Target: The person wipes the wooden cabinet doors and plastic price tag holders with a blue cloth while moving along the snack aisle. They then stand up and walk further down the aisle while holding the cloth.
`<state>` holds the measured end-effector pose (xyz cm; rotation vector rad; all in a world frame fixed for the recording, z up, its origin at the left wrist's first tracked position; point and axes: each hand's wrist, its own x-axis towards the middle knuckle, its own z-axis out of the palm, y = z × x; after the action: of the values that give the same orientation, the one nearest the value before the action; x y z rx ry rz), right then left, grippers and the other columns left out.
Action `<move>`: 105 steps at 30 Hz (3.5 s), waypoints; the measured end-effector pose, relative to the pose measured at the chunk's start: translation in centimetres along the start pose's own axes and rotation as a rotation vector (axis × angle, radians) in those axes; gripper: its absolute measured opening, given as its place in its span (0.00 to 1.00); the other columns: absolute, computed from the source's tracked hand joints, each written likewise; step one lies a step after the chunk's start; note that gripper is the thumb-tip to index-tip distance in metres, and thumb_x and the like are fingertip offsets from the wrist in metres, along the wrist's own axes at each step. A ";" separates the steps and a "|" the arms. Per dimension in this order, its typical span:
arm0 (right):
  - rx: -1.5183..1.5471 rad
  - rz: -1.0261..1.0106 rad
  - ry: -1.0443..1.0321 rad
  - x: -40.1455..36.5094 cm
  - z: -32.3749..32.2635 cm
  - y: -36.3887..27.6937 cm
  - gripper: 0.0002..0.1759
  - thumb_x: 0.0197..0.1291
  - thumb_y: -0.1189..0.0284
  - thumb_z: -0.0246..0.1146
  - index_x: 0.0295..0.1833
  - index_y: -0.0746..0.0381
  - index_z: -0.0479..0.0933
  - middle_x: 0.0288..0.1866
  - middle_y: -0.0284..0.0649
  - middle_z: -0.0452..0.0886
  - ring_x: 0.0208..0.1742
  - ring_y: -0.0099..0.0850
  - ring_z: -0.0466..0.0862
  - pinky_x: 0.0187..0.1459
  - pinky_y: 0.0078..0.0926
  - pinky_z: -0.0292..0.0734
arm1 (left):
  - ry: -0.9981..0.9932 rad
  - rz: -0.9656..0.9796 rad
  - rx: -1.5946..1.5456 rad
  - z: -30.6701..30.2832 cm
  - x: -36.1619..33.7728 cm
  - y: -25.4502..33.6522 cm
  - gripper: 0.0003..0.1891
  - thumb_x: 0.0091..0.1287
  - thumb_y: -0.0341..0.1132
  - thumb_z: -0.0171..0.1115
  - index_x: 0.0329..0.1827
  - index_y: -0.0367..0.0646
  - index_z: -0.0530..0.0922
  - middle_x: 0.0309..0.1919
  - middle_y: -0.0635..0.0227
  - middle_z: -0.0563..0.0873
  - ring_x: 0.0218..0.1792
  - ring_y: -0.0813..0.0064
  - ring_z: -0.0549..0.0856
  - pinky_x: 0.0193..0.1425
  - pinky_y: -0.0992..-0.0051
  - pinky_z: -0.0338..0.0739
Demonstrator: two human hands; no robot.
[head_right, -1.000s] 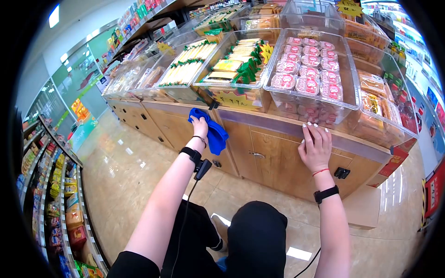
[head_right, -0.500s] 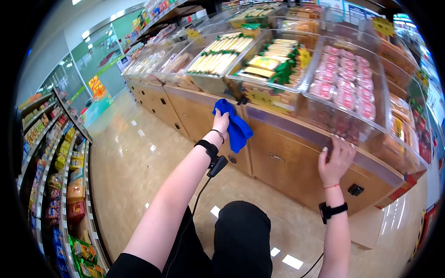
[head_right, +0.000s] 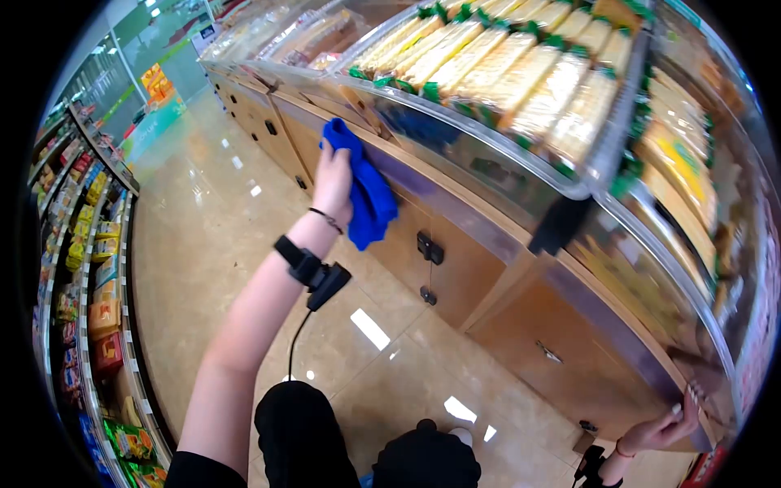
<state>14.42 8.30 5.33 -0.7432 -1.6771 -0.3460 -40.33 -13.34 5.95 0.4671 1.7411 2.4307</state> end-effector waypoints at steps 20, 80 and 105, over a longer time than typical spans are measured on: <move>-0.397 0.098 -0.098 0.3 1.6 -7.9 0.18 0.66 0.71 0.54 0.58 0.68 0.71 0.56 0.49 0.75 0.60 0.45 0.71 0.63 0.40 0.62 | 0.078 0.253 0.524 -8.5 9.6 -3.0 0.31 0.70 0.33 0.44 0.74 0.35 0.48 0.74 0.54 0.52 0.75 0.61 0.50 0.76 0.69 0.45; -0.361 0.053 -0.108 0.6 7.6 -19.8 0.15 0.61 0.72 0.57 0.53 0.65 0.74 0.47 0.44 0.77 0.53 0.43 0.76 0.55 0.35 0.68 | -0.041 0.011 0.189 -20.4 16.4 -18.5 0.33 0.69 0.30 0.43 0.76 0.41 0.42 0.74 0.59 0.50 0.73 0.62 0.55 0.75 0.69 0.48; -0.425 0.076 -0.105 0.7 7.9 -19.6 0.13 0.59 0.72 0.58 0.50 0.61 0.76 0.48 0.41 0.79 0.51 0.39 0.78 0.52 0.34 0.70 | 0.116 -0.349 -0.180 -22.6 17.0 -25.0 0.20 0.73 0.43 0.43 0.65 0.49 0.62 0.60 0.62 0.72 0.60 0.64 0.72 0.67 0.61 0.64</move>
<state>-4.22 -1.48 7.25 -1.1523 -1.6866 -0.6305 -65.56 -20.82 -21.11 0.0002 1.4748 2.3652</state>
